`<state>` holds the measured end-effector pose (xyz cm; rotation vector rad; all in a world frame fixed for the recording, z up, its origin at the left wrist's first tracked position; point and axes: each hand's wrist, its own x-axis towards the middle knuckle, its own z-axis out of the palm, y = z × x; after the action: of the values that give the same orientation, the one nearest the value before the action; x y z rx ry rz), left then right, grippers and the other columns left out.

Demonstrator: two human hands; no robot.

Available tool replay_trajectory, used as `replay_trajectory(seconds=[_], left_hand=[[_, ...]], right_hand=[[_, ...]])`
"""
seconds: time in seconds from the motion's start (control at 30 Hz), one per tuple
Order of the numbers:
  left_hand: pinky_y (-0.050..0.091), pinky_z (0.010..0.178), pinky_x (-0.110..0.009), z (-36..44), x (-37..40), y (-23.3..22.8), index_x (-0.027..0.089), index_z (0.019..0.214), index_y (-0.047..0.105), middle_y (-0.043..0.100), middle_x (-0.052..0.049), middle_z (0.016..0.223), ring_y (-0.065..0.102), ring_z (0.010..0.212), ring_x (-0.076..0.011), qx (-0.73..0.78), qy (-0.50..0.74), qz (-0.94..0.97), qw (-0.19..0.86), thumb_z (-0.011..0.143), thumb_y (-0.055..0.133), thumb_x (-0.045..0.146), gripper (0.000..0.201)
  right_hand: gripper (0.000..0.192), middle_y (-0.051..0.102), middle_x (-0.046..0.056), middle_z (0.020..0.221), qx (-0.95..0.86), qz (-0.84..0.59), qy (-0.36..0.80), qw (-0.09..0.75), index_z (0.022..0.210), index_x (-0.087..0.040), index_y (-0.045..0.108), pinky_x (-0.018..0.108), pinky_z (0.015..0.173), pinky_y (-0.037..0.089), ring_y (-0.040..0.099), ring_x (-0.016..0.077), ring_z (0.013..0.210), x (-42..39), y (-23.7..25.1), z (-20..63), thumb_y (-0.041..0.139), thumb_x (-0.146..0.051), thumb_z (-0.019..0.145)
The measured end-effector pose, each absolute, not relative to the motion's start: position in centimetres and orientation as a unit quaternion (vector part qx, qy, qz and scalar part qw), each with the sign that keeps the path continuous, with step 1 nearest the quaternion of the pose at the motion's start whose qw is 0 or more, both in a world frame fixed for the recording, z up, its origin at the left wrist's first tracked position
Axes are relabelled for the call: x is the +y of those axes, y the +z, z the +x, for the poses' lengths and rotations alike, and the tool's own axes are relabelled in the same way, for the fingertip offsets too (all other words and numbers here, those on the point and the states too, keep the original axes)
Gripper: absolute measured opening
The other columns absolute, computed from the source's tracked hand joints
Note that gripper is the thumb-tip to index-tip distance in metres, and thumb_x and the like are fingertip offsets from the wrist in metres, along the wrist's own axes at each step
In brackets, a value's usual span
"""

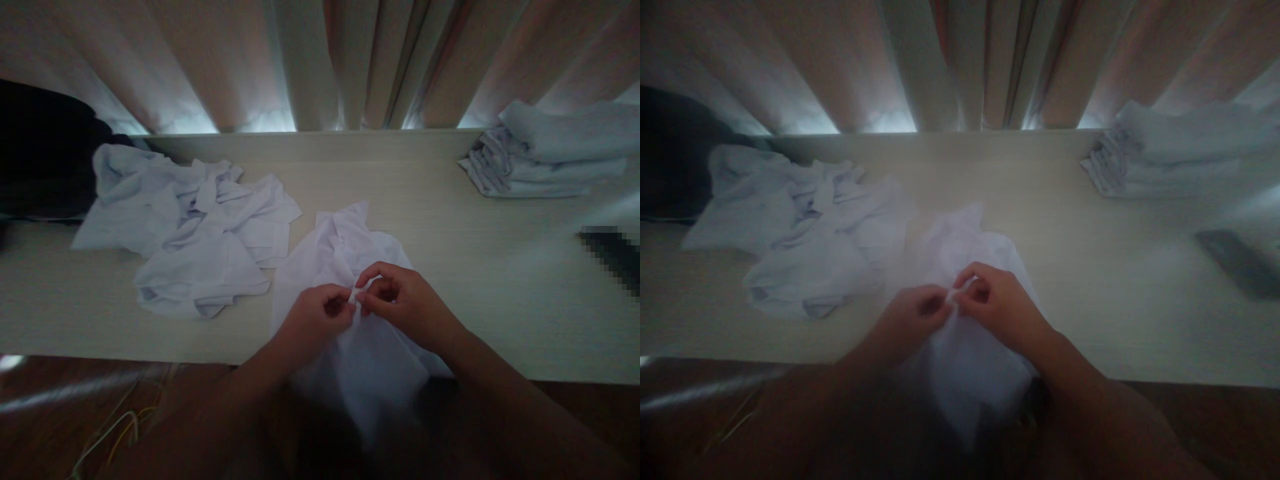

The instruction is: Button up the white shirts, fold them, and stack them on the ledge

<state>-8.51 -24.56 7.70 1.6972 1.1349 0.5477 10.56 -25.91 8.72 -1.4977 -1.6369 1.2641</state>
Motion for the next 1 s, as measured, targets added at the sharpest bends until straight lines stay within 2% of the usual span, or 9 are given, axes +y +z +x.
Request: replay_trajectory(seconds=[0.3,0.5,0.7,1.0], left_hand=[[0.035,0.058,-0.021,-8.61,-24.57,7.04,0.015,0.077,0.071,0.056,0.004,0.063,0.046,0.059,-0.0091,0.457,0.227,0.727,0.460,0.083,0.062,0.022,0.013],[0.034,0.056,-0.021,-8.59,-24.48,7.21,0.015,0.080,0.071,0.056,0.004,0.063,0.047,0.059,-0.0093,0.453,0.226,0.725,0.467,0.083,0.059,0.020,0.013],[0.033,0.056,-0.021,-8.70,-24.49,7.32,0.015,0.076,0.069,0.053,0.005,0.061,0.043,0.057,-0.0089,0.450,0.222,0.729,0.466,0.082,0.059,0.020,0.013],[0.033,0.057,-0.021,-8.80,-24.40,7.12,0.015,0.072,0.063,0.052,0.005,0.063,0.043,0.058,-0.0084,0.445,0.229,0.728,0.470,0.080,0.060,0.018,0.009]], right_hand=[[0.018,0.063,-0.006,0.062,-0.613,-0.557,0.484,0.283,0.098,-0.025,0.060,0.021,0.051,0.039,0.056,0.0104,0.055,-25.93,8.36,10.59,0.071,-0.027,0.083],[0.017,0.063,-0.005,0.062,-0.601,-0.552,0.502,0.285,0.097,-0.024,0.060,0.022,0.052,0.039,0.056,0.0108,0.056,-25.89,8.35,10.72,0.070,-0.028,0.084],[0.018,0.066,-0.004,0.065,-0.600,-0.547,0.513,0.278,0.099,-0.025,0.060,0.024,0.055,0.042,0.061,0.0130,0.059,-25.80,8.32,10.81,0.069,-0.031,0.085],[0.020,0.060,-0.008,0.060,-0.627,-0.540,0.491,0.272,0.100,-0.025,0.059,0.021,0.053,0.039,0.053,0.0093,0.055,-25.78,8.53,11.01,0.069,-0.023,0.082]])
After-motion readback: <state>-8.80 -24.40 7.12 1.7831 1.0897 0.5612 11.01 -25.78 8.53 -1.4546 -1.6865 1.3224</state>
